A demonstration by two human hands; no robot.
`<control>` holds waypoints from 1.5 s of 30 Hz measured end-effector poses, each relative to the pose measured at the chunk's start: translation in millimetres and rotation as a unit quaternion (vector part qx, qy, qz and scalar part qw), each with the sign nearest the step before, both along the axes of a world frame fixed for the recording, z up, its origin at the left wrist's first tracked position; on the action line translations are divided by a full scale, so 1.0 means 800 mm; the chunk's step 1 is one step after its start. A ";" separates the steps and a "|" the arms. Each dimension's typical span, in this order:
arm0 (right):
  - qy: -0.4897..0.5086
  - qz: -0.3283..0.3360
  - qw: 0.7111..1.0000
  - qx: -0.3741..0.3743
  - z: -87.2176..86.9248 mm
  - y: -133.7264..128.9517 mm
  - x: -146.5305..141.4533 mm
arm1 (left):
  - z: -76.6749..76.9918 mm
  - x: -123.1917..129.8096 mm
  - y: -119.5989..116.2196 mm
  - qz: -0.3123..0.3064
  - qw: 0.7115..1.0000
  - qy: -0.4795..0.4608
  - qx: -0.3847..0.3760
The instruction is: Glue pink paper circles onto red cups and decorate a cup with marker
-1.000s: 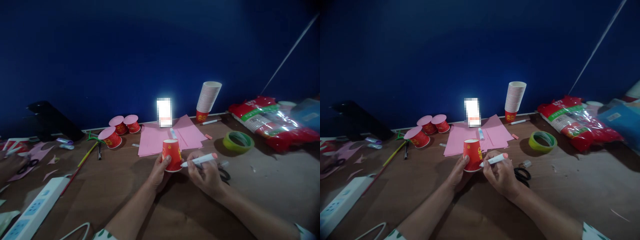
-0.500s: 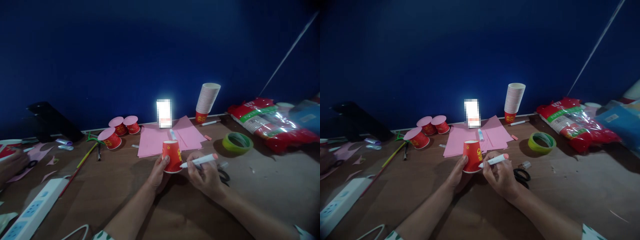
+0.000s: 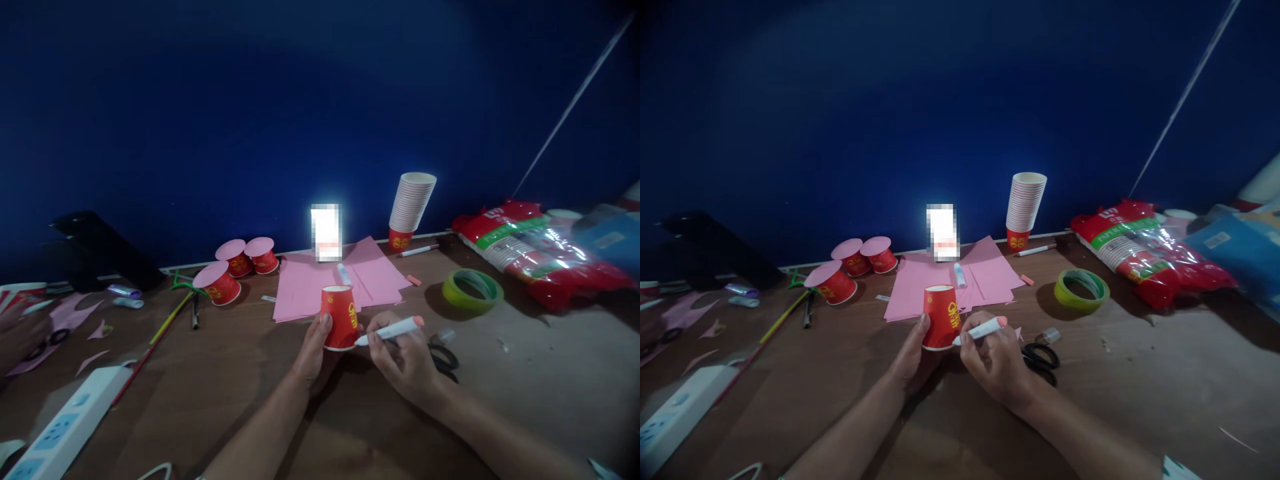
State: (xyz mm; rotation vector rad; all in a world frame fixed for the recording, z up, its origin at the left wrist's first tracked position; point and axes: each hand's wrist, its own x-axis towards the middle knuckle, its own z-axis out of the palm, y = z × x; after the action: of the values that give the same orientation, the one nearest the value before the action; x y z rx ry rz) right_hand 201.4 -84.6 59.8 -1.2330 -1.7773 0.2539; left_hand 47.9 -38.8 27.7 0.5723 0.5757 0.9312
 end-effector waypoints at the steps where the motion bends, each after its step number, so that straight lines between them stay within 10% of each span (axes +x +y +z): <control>1: -0.003 -0.004 1.000 0.006 0.000 0.000 0.000 | 0.000 0.000 0.000 0.000 1.000 0.003 -0.001; 45: 0.006 -0.016 1.000 -0.019 0.006 0.004 0.003 | -0.010 -0.004 -0.001 0.010 1.000 -0.017 0.024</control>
State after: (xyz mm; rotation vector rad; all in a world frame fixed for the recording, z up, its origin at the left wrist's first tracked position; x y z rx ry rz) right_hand 203.8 -81.5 64.6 -1.2827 -1.7490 0.2767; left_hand 45.0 -39.3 20.1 0.5931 0.5303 0.9744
